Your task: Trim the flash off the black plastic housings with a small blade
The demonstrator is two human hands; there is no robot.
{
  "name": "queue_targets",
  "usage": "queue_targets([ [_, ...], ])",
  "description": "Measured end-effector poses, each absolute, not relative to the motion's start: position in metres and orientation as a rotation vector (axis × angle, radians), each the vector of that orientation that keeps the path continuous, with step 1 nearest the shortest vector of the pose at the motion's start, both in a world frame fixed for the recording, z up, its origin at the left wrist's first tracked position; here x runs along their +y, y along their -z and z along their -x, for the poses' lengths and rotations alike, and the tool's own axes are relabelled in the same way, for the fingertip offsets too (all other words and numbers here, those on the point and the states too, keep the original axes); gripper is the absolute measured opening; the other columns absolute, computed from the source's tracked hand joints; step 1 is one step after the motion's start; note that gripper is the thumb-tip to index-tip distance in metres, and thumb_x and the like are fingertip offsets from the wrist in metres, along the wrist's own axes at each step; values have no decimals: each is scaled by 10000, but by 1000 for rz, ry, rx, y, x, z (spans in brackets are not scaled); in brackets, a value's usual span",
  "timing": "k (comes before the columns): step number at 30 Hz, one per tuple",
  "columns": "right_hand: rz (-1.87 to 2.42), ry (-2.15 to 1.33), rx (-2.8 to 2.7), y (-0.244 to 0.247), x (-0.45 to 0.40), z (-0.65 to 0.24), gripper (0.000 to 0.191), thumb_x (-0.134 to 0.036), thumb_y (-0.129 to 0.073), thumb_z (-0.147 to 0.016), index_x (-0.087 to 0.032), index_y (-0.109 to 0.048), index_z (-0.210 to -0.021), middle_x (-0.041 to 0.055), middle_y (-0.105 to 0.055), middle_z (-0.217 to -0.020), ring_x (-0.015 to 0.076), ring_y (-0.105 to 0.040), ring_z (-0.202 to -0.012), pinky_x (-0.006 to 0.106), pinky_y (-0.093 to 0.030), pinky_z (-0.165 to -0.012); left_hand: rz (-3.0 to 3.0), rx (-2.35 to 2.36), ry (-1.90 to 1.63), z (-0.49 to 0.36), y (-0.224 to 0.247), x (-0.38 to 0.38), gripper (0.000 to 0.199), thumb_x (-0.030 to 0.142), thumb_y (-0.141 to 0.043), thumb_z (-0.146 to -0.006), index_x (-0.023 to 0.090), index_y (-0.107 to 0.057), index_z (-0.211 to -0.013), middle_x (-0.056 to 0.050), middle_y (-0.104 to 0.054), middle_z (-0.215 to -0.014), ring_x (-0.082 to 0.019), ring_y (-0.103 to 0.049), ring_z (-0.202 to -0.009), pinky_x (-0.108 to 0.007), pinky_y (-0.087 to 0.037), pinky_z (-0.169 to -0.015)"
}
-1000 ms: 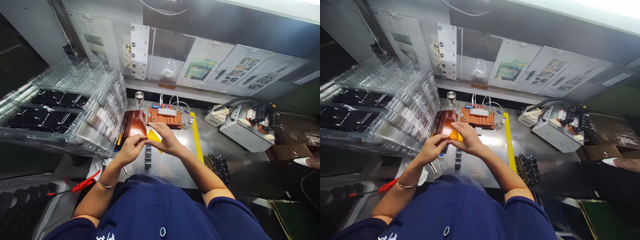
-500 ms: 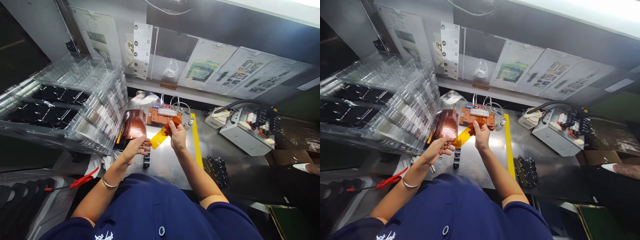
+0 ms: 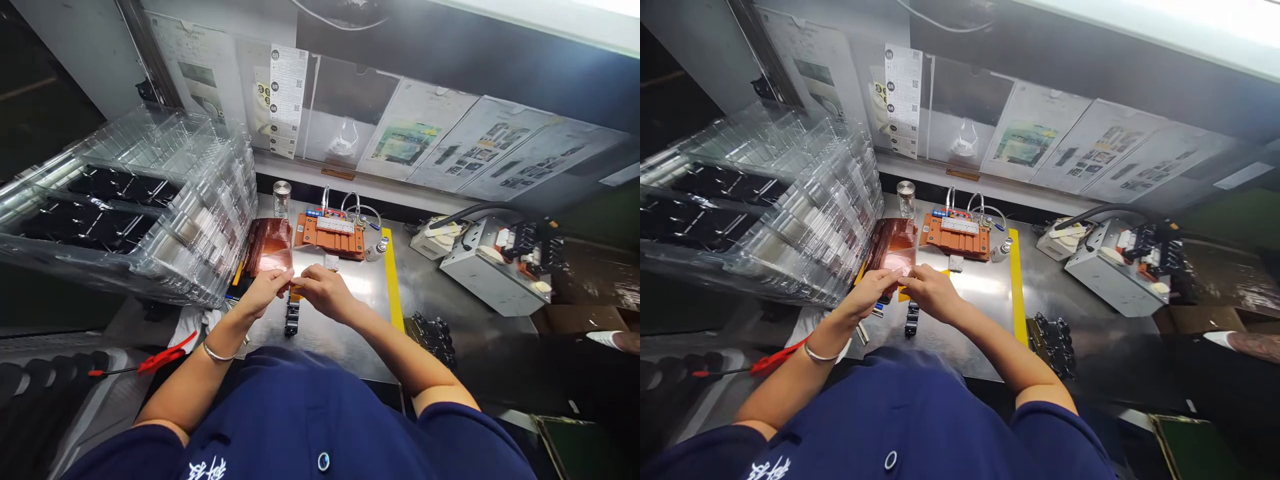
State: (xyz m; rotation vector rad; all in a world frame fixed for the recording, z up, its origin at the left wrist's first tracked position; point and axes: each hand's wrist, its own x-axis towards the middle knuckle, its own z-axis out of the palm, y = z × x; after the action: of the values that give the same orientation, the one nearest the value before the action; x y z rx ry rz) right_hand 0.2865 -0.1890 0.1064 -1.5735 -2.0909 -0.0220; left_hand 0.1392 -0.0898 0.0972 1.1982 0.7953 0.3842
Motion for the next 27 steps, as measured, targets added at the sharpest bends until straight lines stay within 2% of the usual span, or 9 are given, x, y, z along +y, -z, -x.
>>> queue_targets([
  [6,1528,59,-2109,-102,-185,-285,236,-233,-485,-980,-225,-720,-980,39,-635,-775,136,-531,-708,234,-397,-605,-1215,778,-383,-139,-97,-92,518,609,-700,-636,187,-478,-433,46,-400,-424,-75,-344,-431,-226,-280,-426],
  [14,1412,110,-2080,-104,-184,-281,221,-152,-492,-960,-179,-685,-857,35,-633,-742,133,-511,-683,237,-394,-610,-1168,849,-454,-145,-91,-100,554,677,-688,-578,192,-456,-444,53,-390,-401,-54,-307,-379,-215,-203,-384],
  [22,1483,161,-2100,-102,-185,-282,268,-176,-443,-983,-177,-667,-836,33,-607,-725,132,-516,-683,235,-381,-587,-1128,877,-488,-147,-94,-103,566,708,-680,-583,182,-488,-505,66,-403,-419,-43,-322,-361,-205,-239,-368],
  [27,1508,150,-2034,-101,-186,-287,206,-214,-473,-986,-163,-670,-955,48,-631,-811,127,-556,-731,216,-406,-602,-1134,860,-456,-144,-99,-102,553,691,-712,-567,162,-553,-558,29,-500,-483,-75,-457,-425,-203,-342,-397],
])
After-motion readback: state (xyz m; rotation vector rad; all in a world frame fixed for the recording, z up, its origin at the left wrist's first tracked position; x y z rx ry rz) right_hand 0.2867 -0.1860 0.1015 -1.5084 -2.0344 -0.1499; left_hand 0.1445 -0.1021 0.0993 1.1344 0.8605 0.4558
